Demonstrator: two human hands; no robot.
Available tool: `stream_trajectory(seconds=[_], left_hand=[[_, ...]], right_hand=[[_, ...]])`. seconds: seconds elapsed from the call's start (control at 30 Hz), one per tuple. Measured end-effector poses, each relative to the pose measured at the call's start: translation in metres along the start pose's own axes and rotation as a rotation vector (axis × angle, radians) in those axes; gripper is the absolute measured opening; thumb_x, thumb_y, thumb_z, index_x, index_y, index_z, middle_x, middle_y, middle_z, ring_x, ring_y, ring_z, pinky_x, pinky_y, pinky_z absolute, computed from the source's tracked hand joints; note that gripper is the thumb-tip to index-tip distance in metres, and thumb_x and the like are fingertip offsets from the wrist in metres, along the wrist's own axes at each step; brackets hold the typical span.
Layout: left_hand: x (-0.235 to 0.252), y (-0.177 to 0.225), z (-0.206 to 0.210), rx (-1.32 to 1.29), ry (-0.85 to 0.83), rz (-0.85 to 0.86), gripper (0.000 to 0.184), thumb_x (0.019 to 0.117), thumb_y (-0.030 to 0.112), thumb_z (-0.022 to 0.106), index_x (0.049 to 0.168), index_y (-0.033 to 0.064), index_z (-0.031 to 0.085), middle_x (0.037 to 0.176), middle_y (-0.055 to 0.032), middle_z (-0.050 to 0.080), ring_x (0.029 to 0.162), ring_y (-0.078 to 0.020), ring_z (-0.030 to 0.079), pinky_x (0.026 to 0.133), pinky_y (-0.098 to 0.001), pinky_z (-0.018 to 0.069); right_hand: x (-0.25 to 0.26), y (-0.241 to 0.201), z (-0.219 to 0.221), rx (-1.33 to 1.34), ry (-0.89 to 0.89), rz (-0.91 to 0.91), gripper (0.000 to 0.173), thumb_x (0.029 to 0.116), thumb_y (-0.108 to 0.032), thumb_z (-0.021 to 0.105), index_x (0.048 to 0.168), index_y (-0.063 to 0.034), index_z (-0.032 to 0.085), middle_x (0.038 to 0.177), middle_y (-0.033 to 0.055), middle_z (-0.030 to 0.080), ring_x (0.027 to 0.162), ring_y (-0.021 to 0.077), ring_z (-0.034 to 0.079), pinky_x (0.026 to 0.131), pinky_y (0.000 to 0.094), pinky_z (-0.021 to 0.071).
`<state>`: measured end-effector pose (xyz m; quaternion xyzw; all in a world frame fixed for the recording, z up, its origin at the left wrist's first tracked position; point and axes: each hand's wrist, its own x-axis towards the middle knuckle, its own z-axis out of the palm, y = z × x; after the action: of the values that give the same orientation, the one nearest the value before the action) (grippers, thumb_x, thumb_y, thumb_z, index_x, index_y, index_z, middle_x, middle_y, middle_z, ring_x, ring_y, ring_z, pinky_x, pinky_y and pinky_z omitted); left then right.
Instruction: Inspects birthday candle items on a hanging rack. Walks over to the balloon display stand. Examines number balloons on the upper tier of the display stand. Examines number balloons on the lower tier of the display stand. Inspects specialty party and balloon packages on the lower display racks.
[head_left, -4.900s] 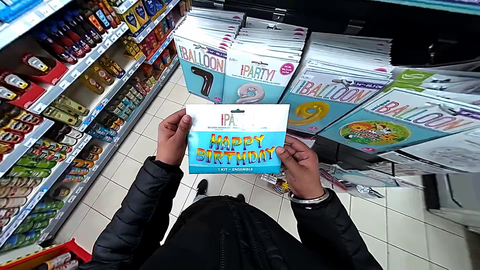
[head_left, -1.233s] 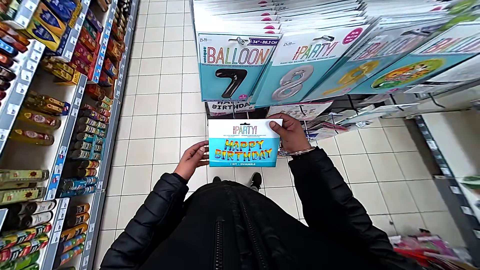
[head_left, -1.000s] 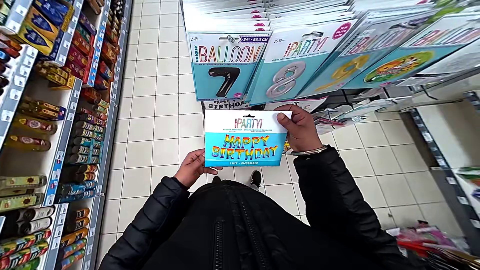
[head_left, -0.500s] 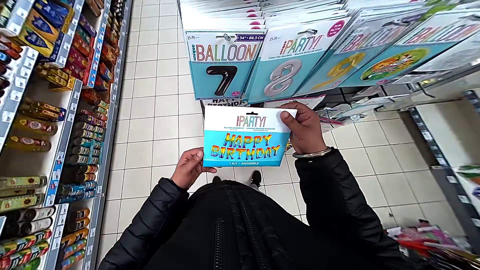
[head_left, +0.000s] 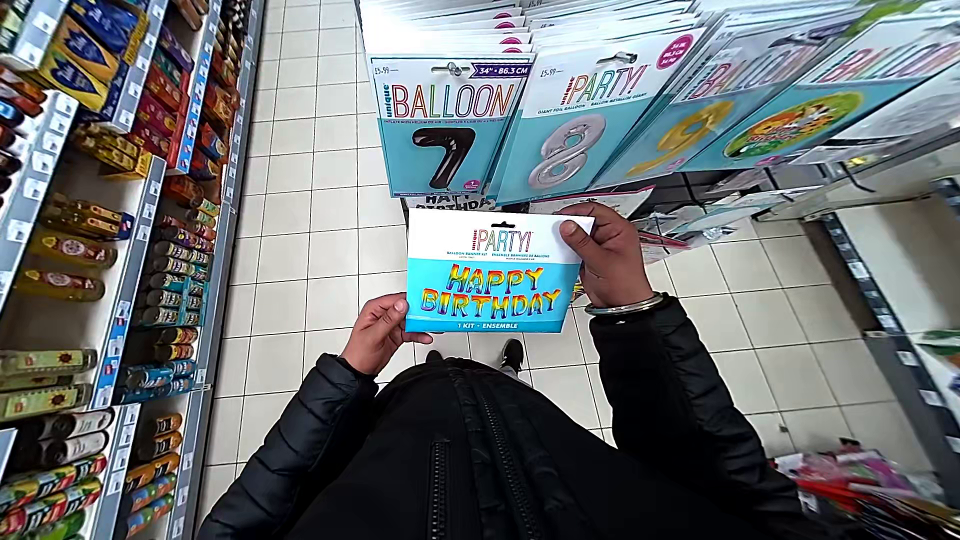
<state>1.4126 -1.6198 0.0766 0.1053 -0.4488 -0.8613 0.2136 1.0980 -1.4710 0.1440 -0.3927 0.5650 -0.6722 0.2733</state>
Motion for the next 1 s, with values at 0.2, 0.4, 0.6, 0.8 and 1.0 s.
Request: stream_trajectory(seconds=[0.2, 0.4, 0.6, 0.8, 1.0], left_hand=[[0.001, 0.000, 0.000, 0.005, 0.000, -0.002, 0.038, 0.1077, 0.035, 0.051, 0.125, 0.0074, 0.069, 0.116, -0.0156, 0.072, 0.091, -0.0214, 0.075, 0.071, -0.0372, 0.0645], [0.003, -0.001, -0.002, 0.001, 0.000, -0.013, 0.037, 0.1079, 0.035, 0.050, 0.124, 0.0070, 0.069, 0.115, -0.0160, 0.072, 0.091, -0.0216, 0.075, 0.071, -0.0373, 0.0644], [0.005, -0.001, -0.003, 0.014, 0.006, -0.013, 0.038, 0.1080, 0.036, 0.050, 0.123, 0.0074, 0.070, 0.115, -0.0151, 0.072, 0.091, -0.0213, 0.075, 0.070, -0.0371, 0.0643], [0.012, -0.005, -0.014, -0.041, -0.027, -0.020, 0.038, 0.1082, 0.032, 0.051, 0.124, 0.0019, 0.068, 0.118, -0.0191, 0.071, 0.095, -0.0255, 0.075, 0.075, -0.0412, 0.0647], [0.016, -0.013, -0.026, 0.234, 0.297, -0.005, 0.044, 0.1047, 0.026, 0.049, 0.143, 0.0053, 0.054, 0.143, -0.0146, 0.058, 0.131, -0.0288, 0.056, 0.107, -0.0489, 0.0497]], right_hand=[[-0.001, 0.002, -0.001, 0.008, -0.001, 0.005, 0.017, 0.1012, -0.010, 0.061, 0.117, -0.0038, 0.066, 0.097, 0.0056, 0.074, 0.084, 0.0127, 0.073, 0.076, 0.0299, 0.0642], [0.000, 0.003, -0.002, -0.002, 0.004, 0.006, 0.017, 0.1010, -0.010, 0.062, 0.116, -0.0041, 0.066, 0.097, 0.0053, 0.074, 0.083, 0.0126, 0.073, 0.076, 0.0302, 0.0642], [0.002, 0.005, -0.002, 0.010, 0.002, 0.016, 0.017, 0.1010, -0.010, 0.062, 0.116, -0.0038, 0.066, 0.097, 0.0056, 0.074, 0.083, 0.0129, 0.073, 0.076, 0.0300, 0.0642], [0.006, 0.014, -0.001, 0.004, -0.005, 0.040, 0.016, 0.1013, -0.011, 0.061, 0.116, -0.0051, 0.066, 0.096, 0.0041, 0.074, 0.083, 0.0113, 0.073, 0.075, 0.0286, 0.0639], [0.008, 0.065, 0.007, -0.081, -0.002, 0.128, 0.016, 0.0999, -0.008, 0.061, 0.114, -0.0025, 0.066, 0.092, 0.0058, 0.074, 0.079, 0.0125, 0.072, 0.072, 0.0309, 0.0637]])
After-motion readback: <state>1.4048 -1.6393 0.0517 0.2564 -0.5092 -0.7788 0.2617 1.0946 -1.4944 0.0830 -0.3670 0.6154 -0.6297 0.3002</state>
